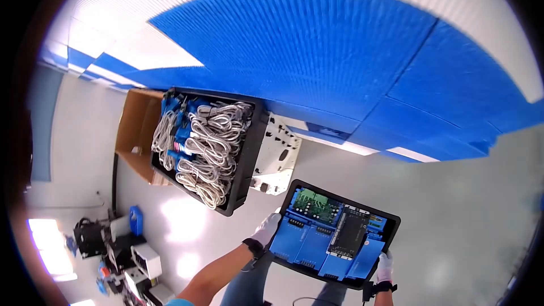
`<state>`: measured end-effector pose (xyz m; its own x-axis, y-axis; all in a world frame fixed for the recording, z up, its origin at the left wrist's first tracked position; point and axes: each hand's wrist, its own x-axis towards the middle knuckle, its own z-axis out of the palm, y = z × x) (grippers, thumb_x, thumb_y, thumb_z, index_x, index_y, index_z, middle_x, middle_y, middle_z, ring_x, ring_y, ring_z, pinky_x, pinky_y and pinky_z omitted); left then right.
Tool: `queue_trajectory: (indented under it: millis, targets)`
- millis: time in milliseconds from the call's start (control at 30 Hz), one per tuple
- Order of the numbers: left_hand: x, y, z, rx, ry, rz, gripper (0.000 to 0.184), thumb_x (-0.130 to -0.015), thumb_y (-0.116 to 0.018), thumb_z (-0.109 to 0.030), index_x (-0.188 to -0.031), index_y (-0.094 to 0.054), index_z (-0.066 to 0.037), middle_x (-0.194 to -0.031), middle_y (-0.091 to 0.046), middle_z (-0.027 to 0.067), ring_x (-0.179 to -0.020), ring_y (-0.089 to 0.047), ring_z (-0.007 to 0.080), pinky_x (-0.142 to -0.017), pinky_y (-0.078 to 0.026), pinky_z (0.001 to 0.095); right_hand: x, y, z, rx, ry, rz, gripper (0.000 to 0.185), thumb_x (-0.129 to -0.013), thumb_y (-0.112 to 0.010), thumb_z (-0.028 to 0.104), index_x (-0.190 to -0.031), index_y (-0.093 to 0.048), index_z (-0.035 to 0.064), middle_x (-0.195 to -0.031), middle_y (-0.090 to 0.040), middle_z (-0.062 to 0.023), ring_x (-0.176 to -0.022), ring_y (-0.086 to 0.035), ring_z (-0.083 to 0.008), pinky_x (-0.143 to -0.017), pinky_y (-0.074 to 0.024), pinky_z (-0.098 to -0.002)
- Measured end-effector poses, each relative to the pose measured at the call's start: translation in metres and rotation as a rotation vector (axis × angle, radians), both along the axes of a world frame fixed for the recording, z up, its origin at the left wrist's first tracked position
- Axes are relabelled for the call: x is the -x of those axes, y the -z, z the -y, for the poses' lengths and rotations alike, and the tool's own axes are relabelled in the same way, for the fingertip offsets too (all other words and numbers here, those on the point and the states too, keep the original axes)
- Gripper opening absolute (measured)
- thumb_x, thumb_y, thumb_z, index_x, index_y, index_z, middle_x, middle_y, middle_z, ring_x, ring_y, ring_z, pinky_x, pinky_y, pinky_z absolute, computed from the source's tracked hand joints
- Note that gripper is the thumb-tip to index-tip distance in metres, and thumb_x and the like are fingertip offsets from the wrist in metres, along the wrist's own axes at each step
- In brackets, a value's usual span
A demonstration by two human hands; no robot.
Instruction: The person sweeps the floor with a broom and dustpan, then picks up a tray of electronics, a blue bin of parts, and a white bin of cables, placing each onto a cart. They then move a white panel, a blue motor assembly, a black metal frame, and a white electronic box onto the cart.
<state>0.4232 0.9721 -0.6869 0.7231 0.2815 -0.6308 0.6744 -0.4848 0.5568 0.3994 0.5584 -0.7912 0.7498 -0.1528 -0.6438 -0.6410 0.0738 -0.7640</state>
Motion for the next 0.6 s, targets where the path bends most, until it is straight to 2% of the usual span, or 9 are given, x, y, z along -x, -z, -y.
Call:
queue_trajectory:
  millis: [33,100,133,200,233,300,333,400,600]
  targets:
    - [0.011,0.046,-0.007,-0.131,0.013,0.004,0.048,-0.083,-0.031,-0.041,-0.110,-0.049,-0.006,-0.110,-0.051,0.0229,-0.105,-0.047,0.0336,-0.088,-0.035,0.0388,-0.006,0.002,-0.003,-0.037,-0.015,-0.024,0.028,-0.078,-0.044,0.011,-0.101,-0.056,0.0007,-0.087,-0.059,-0.0052,-0.077,-0.055,-0.0127,-0.070,-0.0428,-0.0247]
    - [0.012,0.081,-0.007,-0.128,-0.133,-0.122,0.046,-0.082,-0.032,-0.040,-0.106,-0.051,-0.006,-0.107,-0.053,0.0228,-0.102,-0.049,0.0339,-0.086,-0.037,0.0393,-0.029,-0.001,-0.005,-0.019,-0.043,-0.086,0.027,-0.077,-0.042,0.012,-0.100,-0.054,0.0013,-0.081,-0.055,-0.0026,-0.070,-0.050,-0.0127,-0.065,-0.0404,-0.0256]
    - [0.007,0.082,-0.002,-0.084,-0.171,-0.149,0.045,-0.081,-0.033,-0.039,-0.105,-0.053,-0.005,-0.105,-0.054,0.0225,-0.101,-0.050,0.0338,-0.085,-0.038,0.0395,-0.036,-0.005,-0.008,-0.019,-0.068,-0.063,0.027,-0.077,-0.041,0.013,-0.099,-0.053,0.0013,-0.082,-0.056,-0.0035,-0.072,-0.050,-0.0138,-0.066,-0.0405,-0.0272]
    - [-0.007,0.062,0.009,0.033,-0.223,-0.176,0.043,-0.080,-0.035,-0.037,-0.101,-0.055,-0.005,-0.102,-0.055,0.0217,-0.099,-0.052,0.0334,-0.082,-0.040,0.0397,-0.049,0.046,0.003,0.131,-0.188,-0.034,0.028,-0.077,-0.041,0.014,-0.098,-0.053,0.0011,-0.082,-0.056,-0.0070,-0.073,-0.051,-0.0181,-0.069,-0.0412,-0.0297]
    - [-0.006,0.078,0.007,0.049,-0.273,-0.152,0.042,-0.080,-0.035,-0.035,-0.101,-0.055,-0.006,-0.100,-0.056,0.0210,-0.098,-0.053,0.0340,-0.080,-0.040,0.0398,-0.052,0.053,0.004,0.164,-0.219,-0.048,0.028,-0.078,-0.042,0.015,-0.099,-0.054,0.0012,-0.085,-0.057,-0.0064,-0.077,-0.052,-0.0173,-0.071,-0.0410,-0.0295]
    - [0.025,0.203,-0.020,0.144,-0.395,-0.114,0.039,-0.082,-0.035,-0.033,-0.103,-0.054,-0.006,-0.097,-0.056,0.0211,-0.095,-0.053,0.0353,-0.079,-0.041,0.0412,-0.059,0.069,0.005,0.202,-0.243,-0.081,0.029,-0.078,-0.043,0.016,-0.100,-0.055,0.0009,-0.087,-0.058,-0.0062,-0.081,-0.052,-0.0170,-0.074,-0.0409,-0.0296]
    - [0.027,0.217,-0.020,0.095,-0.358,-0.147,0.038,-0.082,-0.034,-0.031,-0.106,-0.052,-0.007,-0.100,-0.054,0.0205,-0.097,-0.052,0.0344,-0.080,-0.040,0.0410,-0.062,0.073,0.002,0.210,-0.239,-0.101,0.029,-0.078,-0.043,0.016,-0.100,-0.056,0.0005,-0.087,-0.059,-0.0066,-0.082,-0.052,-0.0174,-0.074,-0.0410,-0.0298]
    - [0.018,0.213,-0.017,0.031,-0.251,-0.218,0.037,-0.083,-0.032,-0.027,-0.111,-0.046,-0.008,-0.106,-0.050,0.0192,-0.101,-0.050,0.0326,-0.083,-0.038,0.0406,-0.066,0.061,-0.003,0.247,-0.244,-0.153,0.030,-0.077,-0.045,0.015,-0.100,-0.056,-0.0011,-0.087,-0.059,-0.0072,-0.082,-0.053,-0.0186,-0.075,-0.0409,-0.0296]
    - [-0.005,0.208,-0.031,-0.037,0.056,-0.337,0.041,-0.086,-0.026,-0.016,-0.127,-0.030,-0.011,-0.123,-0.038,0.0156,-0.111,-0.043,0.0271,-0.093,-0.033,0.0394,-0.065,0.076,-0.002,0.224,-0.164,-0.190,0.026,-0.076,-0.045,0.016,-0.094,-0.059,0.0029,-0.075,-0.057,-0.0006,-0.066,-0.051,-0.0122,-0.058,-0.0394,-0.0251]
